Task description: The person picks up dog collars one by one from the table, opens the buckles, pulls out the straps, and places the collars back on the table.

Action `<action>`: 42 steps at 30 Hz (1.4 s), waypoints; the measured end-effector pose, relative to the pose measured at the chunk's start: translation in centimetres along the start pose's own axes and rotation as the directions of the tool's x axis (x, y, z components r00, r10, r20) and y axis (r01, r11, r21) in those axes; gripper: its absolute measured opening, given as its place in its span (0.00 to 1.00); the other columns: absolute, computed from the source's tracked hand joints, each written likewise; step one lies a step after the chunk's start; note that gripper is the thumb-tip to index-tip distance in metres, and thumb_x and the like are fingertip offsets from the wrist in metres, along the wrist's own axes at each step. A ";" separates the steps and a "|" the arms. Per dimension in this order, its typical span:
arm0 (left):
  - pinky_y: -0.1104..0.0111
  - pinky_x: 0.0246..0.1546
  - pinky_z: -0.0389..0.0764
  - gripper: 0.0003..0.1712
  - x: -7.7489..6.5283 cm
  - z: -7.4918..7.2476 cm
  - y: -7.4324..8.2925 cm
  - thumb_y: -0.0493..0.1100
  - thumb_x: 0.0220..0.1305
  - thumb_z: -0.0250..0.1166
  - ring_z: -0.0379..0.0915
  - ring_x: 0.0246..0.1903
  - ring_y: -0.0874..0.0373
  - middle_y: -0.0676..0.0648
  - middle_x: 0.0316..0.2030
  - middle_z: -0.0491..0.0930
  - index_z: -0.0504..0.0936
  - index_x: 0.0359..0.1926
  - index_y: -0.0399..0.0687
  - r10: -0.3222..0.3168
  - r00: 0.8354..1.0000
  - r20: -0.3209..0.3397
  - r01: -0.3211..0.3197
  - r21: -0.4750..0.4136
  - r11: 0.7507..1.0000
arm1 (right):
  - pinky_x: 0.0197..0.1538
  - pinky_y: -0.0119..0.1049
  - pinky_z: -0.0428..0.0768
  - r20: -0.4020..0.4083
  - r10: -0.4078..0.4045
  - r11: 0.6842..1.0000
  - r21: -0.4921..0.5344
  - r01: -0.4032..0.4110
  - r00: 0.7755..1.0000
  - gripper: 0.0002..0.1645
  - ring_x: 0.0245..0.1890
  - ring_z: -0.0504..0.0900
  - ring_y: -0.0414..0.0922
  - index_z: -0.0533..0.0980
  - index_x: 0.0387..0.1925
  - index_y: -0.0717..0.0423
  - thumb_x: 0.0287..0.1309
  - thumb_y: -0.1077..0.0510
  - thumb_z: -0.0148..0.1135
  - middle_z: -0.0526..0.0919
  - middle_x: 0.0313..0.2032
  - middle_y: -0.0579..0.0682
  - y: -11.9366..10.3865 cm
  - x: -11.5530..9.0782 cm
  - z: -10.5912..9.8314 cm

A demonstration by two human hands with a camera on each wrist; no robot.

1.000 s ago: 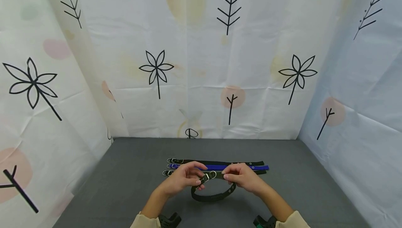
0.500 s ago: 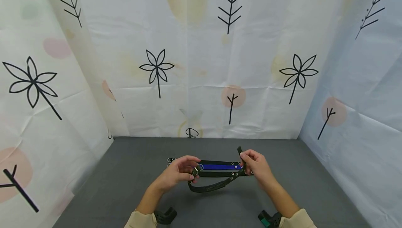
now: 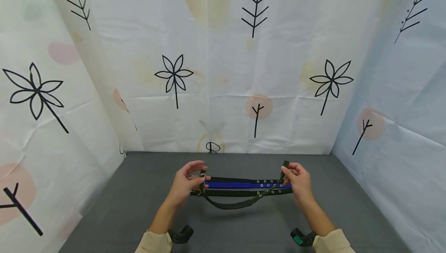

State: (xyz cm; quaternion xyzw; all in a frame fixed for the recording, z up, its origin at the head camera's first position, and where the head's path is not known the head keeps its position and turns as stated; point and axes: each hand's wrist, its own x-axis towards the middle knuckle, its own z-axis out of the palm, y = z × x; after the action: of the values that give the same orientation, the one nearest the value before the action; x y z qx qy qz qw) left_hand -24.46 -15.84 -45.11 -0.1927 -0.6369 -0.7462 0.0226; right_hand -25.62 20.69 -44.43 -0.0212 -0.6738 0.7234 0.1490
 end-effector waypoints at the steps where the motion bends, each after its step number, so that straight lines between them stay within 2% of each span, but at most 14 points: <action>1: 0.54 0.39 0.82 0.30 0.1 -0.1 -0.2 0.24 0.60 0.63 0.81 0.45 0.41 0.34 0.54 0.73 0.69 0.63 0.37 0.012 0.999 -0.030 -0.011 0.009 1.000 | 0.25 0.32 0.77 -0.016 0.005 1.000 -0.002 -0.005 1.000 0.07 0.16 0.71 0.39 0.71 0.38 0.68 0.63 0.67 0.61 0.83 0.24 0.44 0.2 0.2 -0.2; 4: 0.58 0.42 0.81 0.32 0.3 -0.6 -0.8 0.22 0.59 0.62 0.78 0.47 0.35 0.32 0.54 0.73 0.68 0.64 0.39 0.033 0.993 -0.117 -0.030 0.031 0.999 | 0.26 0.31 0.77 -0.051 0.012 1.000 -0.022 -0.013 0.999 0.09 0.17 0.73 0.38 0.71 0.39 0.70 0.63 0.66 0.62 0.83 0.23 0.43 0.7 0.6 -0.7; 7: 0.62 0.45 0.80 0.33 0.5 -1.2 -1.6 0.22 0.58 0.63 0.77 0.49 0.34 0.31 0.54 0.74 0.68 0.64 0.40 0.017 0.985 -0.174 -0.006 0.063 0.998 | 0.27 0.32 0.79 -0.073 0.013 0.999 -0.047 -0.017 0.997 0.09 0.18 0.75 0.38 0.72 0.38 0.69 0.62 0.66 0.63 0.83 0.23 0.42 1.4 1.1 -1.2; 13: 0.65 0.44 0.80 0.27 0.8 -2.5 -3.0 0.23 0.59 0.64 0.77 0.49 0.36 0.30 0.49 0.77 0.71 0.60 0.33 -0.058 0.973 -0.223 0.079 0.087 0.993 | 0.30 0.34 0.79 -0.121 0.015 0.987 -0.158 -0.034 0.993 0.10 0.22 0.79 0.37 0.74 0.37 0.67 0.60 0.64 0.66 0.81 0.23 0.40 2.8 2.0 -2.3; 17: 0.67 0.39 0.81 0.22 1.3 -3.5 -4.2 0.24 0.57 0.66 0.81 0.43 0.41 0.32 0.43 0.80 0.75 0.54 0.31 -0.088 0.955 -0.283 0.129 0.130 0.983 | 0.32 0.35 0.79 -0.122 0.011 0.956 -0.288 -0.046 0.992 0.15 0.26 0.79 0.37 0.73 0.41 0.68 0.61 0.60 0.66 0.80 0.25 0.41 3.4 2.7 -3.0; 21: 0.63 0.35 0.82 0.17 2.0 -4.6 -5.4 0.25 0.56 0.68 0.83 0.34 0.50 0.35 0.35 0.83 0.78 0.47 0.31 -0.101 0.936 -0.337 0.168 0.177 0.970 | 0.32 0.36 0.76 -0.123 0.021 0.917 -0.392 -0.068 0.992 0.16 0.30 0.78 0.44 0.74 0.41 0.68 0.61 0.58 0.66 0.80 0.29 0.46 3.7 3.4 -3.5; 26: 0.56 0.34 0.82 0.14 3.1 -5.7 -6.1 0.27 0.56 0.69 0.82 0.30 0.44 0.40 0.28 0.80 0.78 0.44 0.29 -0.113 0.920 -0.374 0.212 0.234 0.949 | 0.36 0.37 0.72 -0.119 0.035 0.870 -0.485 -0.089 0.992 0.18 0.38 0.74 0.50 0.75 0.42 0.69 0.62 0.57 0.65 0.79 0.38 0.58 4.3 4.4 -3.9; 29: 0.56 0.33 0.83 0.14 3.8 -6.3 -6.3 0.28 0.56 0.70 0.82 0.28 0.44 0.40 0.27 0.79 0.78 0.42 0.30 -0.117 0.911 -0.395 0.239 0.278 0.930 | 0.38 0.41 0.71 -0.096 0.047 0.850 -0.518 -0.091 0.994 0.18 0.40 0.73 0.54 0.75 0.41 0.70 0.62 0.56 0.65 0.78 0.41 0.62 4.9 4.9 -4.1; 31: 0.59 0.31 0.83 0.12 4.2 -6.5 -6.5 0.30 0.56 0.71 0.81 0.27 0.47 0.42 0.27 0.79 0.79 0.41 0.34 -0.118 0.904 -0.410 0.272 0.342 0.899 | 0.38 0.44 0.72 -0.087 0.063 0.837 -0.538 -0.100 0.994 0.17 0.40 0.73 0.56 0.76 0.40 0.70 0.62 0.56 0.65 0.78 0.42 0.64 5.2 5.2 -4.1; 34: 0.60 0.28 0.79 0.11 4.7 -6.6 -6.8 0.35 0.57 0.71 0.78 0.26 0.51 0.44 0.27 0.78 0.80 0.40 0.38 -0.094 0.901 -0.423 0.314 0.489 0.814 | 0.40 0.49 0.73 -0.083 0.088 0.811 -0.572 -0.120 0.993 0.17 0.41 0.74 0.58 0.77 0.40 0.70 0.62 0.56 0.64 0.78 0.43 0.66 5.7 5.7 -4.0; 37: 0.59 0.29 0.74 0.10 5.2 -6.5 -7.0 0.39 0.58 0.71 0.73 0.27 0.51 0.46 0.28 0.76 0.80 0.38 0.41 -0.056 0.892 -0.449 0.348 0.601 0.720 | 0.42 0.53 0.73 -0.087 0.099 0.768 -0.627 -0.132 0.991 0.18 0.42 0.75 0.60 0.77 0.40 0.71 0.62 0.56 0.64 0.78 0.45 0.67 6.2 6.1 -3.6; 38: 0.58 0.29 0.73 0.10 5.3 -6.4 -7.2 0.39 0.58 0.71 0.73 0.27 0.51 0.45 0.29 0.76 0.80 0.38 0.41 -0.046 0.886 -0.462 0.359 0.618 0.700 | 0.41 0.53 0.74 -0.089 0.101 0.749 -0.649 -0.135 0.991 0.18 0.41 0.75 0.60 0.77 0.40 0.70 0.61 0.55 0.64 0.79 0.44 0.67 6.4 6.3 -3.5; 40: 0.56 0.31 0.72 0.09 5.6 -6.1 -7.4 0.39 0.59 0.71 0.72 0.28 0.49 0.44 0.29 0.76 0.80 0.37 0.41 -0.045 0.869 -0.493 0.390 0.623 0.678 | 0.40 0.52 0.74 -0.093 0.105 0.715 -0.685 -0.140 0.990 0.18 0.39 0.76 0.59 0.77 0.38 0.69 0.61 0.54 0.65 0.79 0.43 0.66 6.7 6.6 -3.2; 42: 0.55 0.32 0.72 0.08 5.8 -5.8 -7.7 0.38 0.59 0.70 0.72 0.30 0.47 0.43 0.30 0.76 0.80 0.36 0.41 -0.040 0.851 -0.524 0.414 0.622 0.665 | 0.39 0.51 0.74 -0.095 0.106 0.687 -0.713 -0.142 0.990 0.18 0.37 0.76 0.58 0.77 0.37 0.69 0.61 0.54 0.65 0.80 0.41 0.65 7.0 6.9 -3.1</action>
State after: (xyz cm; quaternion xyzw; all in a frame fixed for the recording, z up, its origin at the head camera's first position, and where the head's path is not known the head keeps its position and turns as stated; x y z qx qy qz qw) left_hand -33.47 -18.74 -51.23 0.1008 -0.8698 -0.4585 0.1517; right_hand -32.76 25.00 -50.39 -0.1396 -0.8958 0.4112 0.0951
